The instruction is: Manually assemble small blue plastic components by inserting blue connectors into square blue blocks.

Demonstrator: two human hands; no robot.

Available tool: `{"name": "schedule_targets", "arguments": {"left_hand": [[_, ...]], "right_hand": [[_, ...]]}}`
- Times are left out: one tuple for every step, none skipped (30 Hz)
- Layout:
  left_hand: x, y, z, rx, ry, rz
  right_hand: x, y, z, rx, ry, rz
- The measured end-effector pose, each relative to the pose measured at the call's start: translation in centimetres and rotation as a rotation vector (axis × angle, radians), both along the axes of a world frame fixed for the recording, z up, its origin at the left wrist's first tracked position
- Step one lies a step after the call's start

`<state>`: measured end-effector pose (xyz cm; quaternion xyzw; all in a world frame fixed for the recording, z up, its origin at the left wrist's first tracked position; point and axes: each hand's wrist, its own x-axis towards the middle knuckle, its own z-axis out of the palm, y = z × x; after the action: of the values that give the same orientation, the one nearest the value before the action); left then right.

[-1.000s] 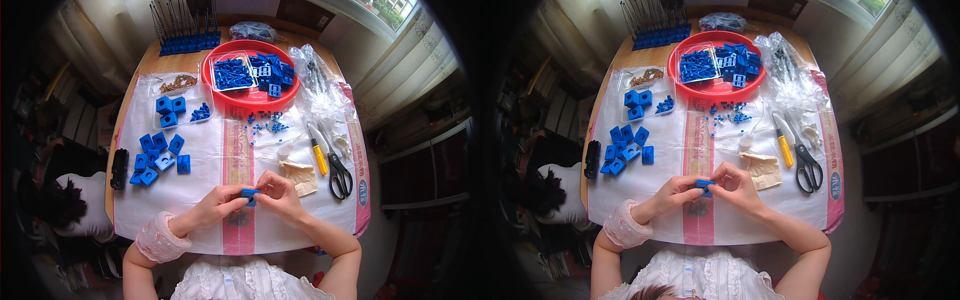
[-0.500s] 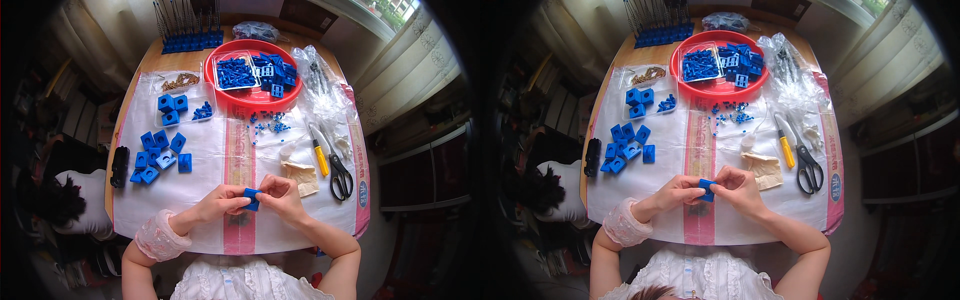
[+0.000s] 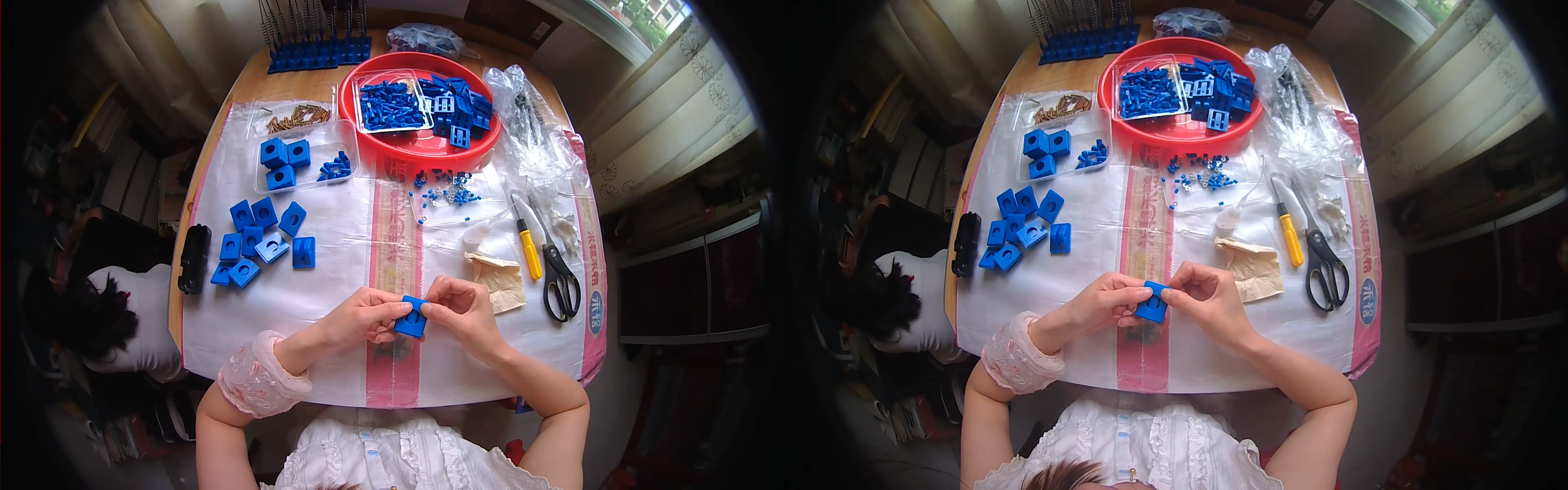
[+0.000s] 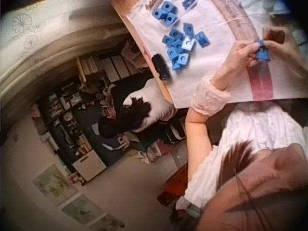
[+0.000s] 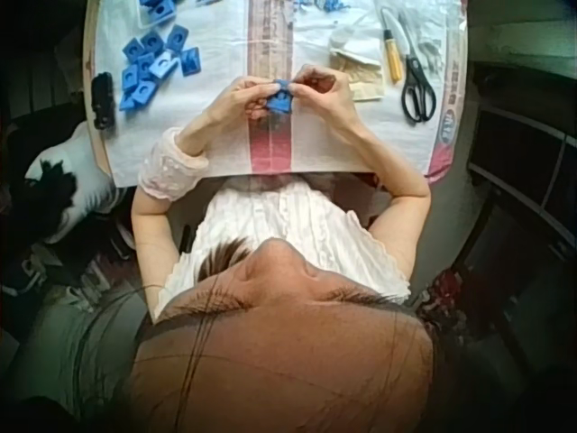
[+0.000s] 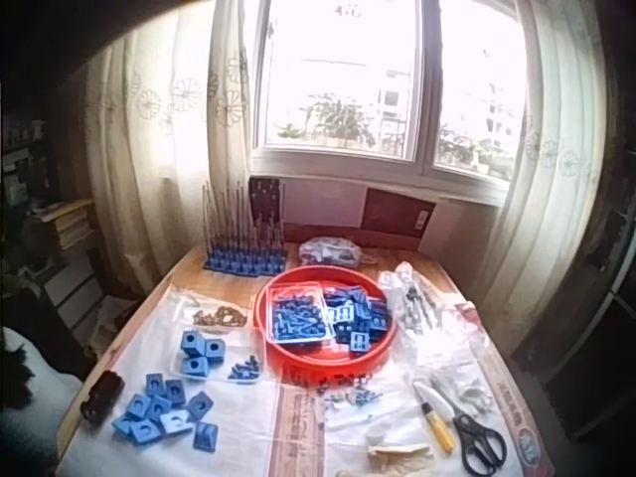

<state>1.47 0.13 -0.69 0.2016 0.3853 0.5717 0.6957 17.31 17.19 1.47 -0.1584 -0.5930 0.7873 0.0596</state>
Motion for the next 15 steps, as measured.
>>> {"name": "schedule_targets", "arguments": {"left_hand": [[0.0,0.1,0.6,-0.035,-0.022,0.016],[0.0,0.4,1.5,-0.07,-0.045,0.031],[0.0,0.5,1.9,-0.105,-0.068,0.047],[-0.2,0.4,1.9,-0.09,-0.079,0.049],[-0.4,0.3,1.8,-0.076,-0.09,0.05],[-0.6,0.2,1.6,-0.061,-0.102,0.05],[-0.6,0.2,1.5,-0.065,-0.106,0.054],[-0.5,0.2,1.3,-0.069,-0.111,0.058],[-0.5,0.2,1.3,-0.073,-0.116,0.061],[-0.5,0.2,1.3,-0.074,-0.125,0.06],[-0.6,0.2,1.4,-0.075,-0.134,0.059],[-0.6,0.2,1.5,-0.076,-0.143,0.058],[-0.6,0.2,1.5,-0.073,-0.141,0.057],[-0.6,0.2,1.5,-0.071,-0.139,0.055],[-0.6,0.2,1.5,-0.069,-0.136,0.054]], "right_hand": [[0.0,0.1,-0.2,-0.01,-0.008,0.005],[0.1,0.1,-0.2,-0.021,-0.016,0.01],[0.2,0.1,0.0,0.013,-0.014,0.018],[0.2,0.1,0.4,0.048,-0.011,0.03],[0.2,0.1,0.7,0.083,-0.007,0.041],[0.2,0.0,0.7,0.08,0.001,0.047],[0.2,0.0,0.7,0.079,0.008,0.049],[0.1,0.0,0.6,0.077,0.015,0.051],[0.1,0.0,0.7,0.071,0.012,0.055],[0.1,0.1,0.6,0.064,0.01,0.058],[0.1,0.1,0.6,0.057,0.008,0.061],[0.1,0.2,0.5,0.058,0.01,0.062],[0.0,0.2,0.4,0.059,0.013,0.063],[0.0,0.1,0.3,0.06,0.016,0.064],[0.0,0.1,0.3,0.054,0.022,0.063]]}}
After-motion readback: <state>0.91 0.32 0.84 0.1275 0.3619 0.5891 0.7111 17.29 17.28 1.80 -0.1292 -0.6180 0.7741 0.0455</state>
